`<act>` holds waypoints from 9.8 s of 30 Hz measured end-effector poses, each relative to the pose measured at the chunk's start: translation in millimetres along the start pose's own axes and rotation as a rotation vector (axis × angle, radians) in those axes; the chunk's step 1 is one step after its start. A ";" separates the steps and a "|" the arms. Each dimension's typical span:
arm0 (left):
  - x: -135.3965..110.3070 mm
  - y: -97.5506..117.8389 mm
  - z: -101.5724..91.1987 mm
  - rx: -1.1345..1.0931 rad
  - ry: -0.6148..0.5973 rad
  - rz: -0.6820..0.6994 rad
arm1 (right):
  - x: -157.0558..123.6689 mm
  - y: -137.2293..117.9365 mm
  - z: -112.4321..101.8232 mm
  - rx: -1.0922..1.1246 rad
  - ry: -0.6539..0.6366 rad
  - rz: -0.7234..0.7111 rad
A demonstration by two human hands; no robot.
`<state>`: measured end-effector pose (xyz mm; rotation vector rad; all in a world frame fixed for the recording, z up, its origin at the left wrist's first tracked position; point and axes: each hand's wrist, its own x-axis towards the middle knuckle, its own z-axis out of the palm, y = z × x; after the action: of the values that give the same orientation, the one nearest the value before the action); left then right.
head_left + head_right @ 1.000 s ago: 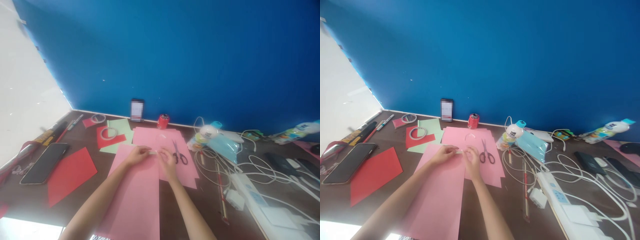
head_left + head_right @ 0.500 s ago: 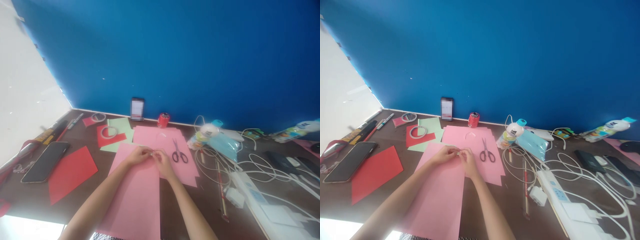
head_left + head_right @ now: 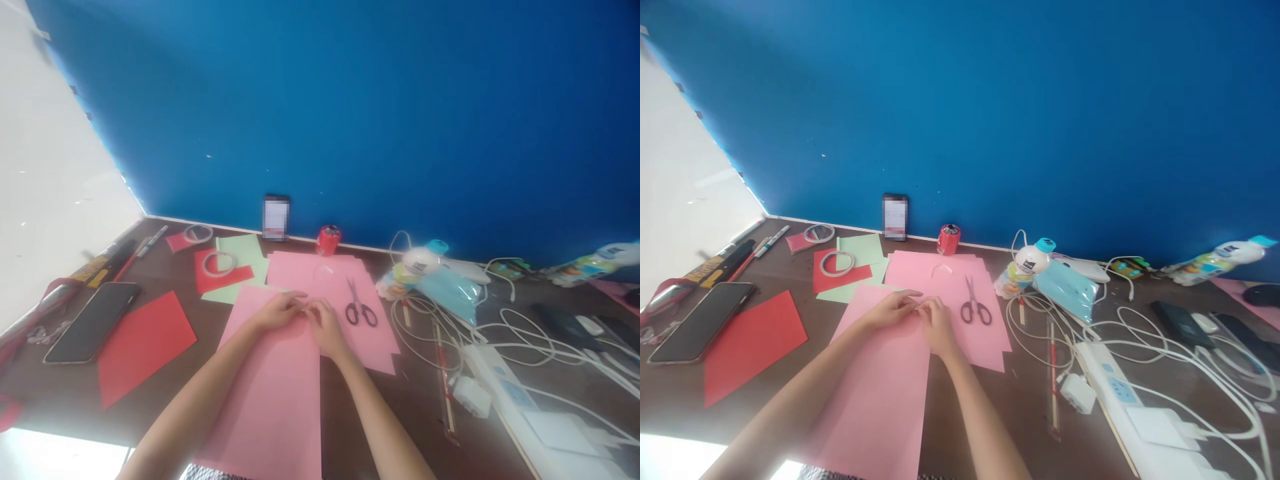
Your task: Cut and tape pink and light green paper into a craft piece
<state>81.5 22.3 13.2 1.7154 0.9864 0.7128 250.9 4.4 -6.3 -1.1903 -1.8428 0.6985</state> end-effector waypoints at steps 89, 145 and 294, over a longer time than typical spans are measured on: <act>1.7 4.3 -0.5 0.019 0.051 0.008 | 1.2 -16.0 -8.3 0.356 0.203 0.275; 1.4 0.8 2.4 0.101 0.050 0.056 | -1.9 -11.3 0.0 -0.393 0.311 -0.164; -0.2 -8.2 5.9 1.074 0.283 0.068 | 11.9 8.5 -9.7 -0.647 0.047 -0.218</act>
<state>83.9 20.8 3.5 2.6068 1.6998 0.4831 260.5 18.9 -4.0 -1.3468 -2.1915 -0.0676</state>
